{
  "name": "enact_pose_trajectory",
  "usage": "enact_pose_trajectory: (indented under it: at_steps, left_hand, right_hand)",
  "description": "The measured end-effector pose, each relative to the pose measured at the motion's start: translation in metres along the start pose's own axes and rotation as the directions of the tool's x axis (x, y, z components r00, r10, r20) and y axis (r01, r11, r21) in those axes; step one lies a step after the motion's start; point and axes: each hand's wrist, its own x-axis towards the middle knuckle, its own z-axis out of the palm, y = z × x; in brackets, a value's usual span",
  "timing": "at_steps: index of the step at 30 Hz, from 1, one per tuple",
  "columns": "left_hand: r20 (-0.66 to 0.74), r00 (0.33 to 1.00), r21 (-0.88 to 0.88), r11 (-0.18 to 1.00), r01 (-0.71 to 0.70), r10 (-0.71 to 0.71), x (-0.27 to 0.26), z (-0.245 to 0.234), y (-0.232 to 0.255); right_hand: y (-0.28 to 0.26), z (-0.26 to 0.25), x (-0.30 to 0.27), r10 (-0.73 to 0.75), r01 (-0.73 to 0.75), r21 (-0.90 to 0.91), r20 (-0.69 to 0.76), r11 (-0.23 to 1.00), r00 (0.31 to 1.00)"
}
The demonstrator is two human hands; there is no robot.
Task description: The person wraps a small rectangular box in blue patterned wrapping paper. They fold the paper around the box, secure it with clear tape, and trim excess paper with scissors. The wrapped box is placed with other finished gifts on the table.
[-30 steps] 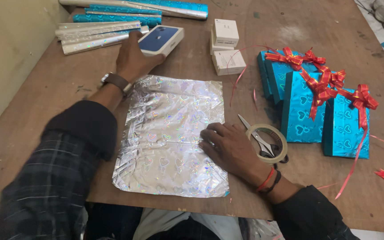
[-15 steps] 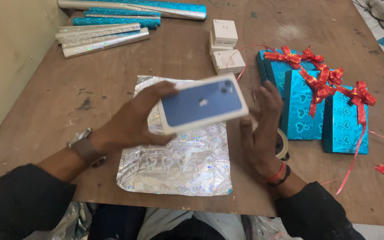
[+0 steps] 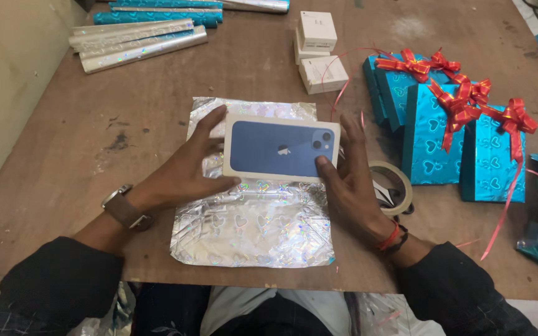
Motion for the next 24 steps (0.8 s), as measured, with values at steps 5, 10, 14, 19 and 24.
enact_pose_trajectory:
  at_steps: [5, 10, 14, 19, 24]
  left_hand:
    - [-0.137, 0.953, -0.363, 0.909, 0.204, -0.268, 0.0, 0.005, -0.016]
    - [-0.222, 0.975, -0.144, 0.989, -0.016, -0.017, -0.007, -0.005, -0.013]
    - [-0.204, 0.979, -0.064, 0.998, 0.01, -0.023, -0.014, -0.013, -0.004]
    - [-0.132, 0.991, 0.075, 0.997, 0.011, -0.001, -0.025, -0.017, -0.007]
    - [-0.174, 0.984, 0.016, 0.999, -0.042, 0.044, -0.024, -0.009, -0.019]
  right_hand:
    - [0.001, 0.001, 0.002, 0.077, -0.082, 0.102, 0.055, 0.991, 0.996]
    - [0.003, 0.001, -0.002, -0.013, 0.019, -0.051, 0.121, 0.999, 0.993]
    - [0.001, 0.002, -0.002, -0.058, 0.071, -0.1, 0.124, 0.992, 0.991]
    - [-0.003, 0.001, -0.002, -0.11, 0.152, -0.3, 0.15, 0.942, 0.982]
    - [-0.005, 0.002, 0.0, -0.101, 0.149, -0.33, 0.158, 0.932, 0.982]
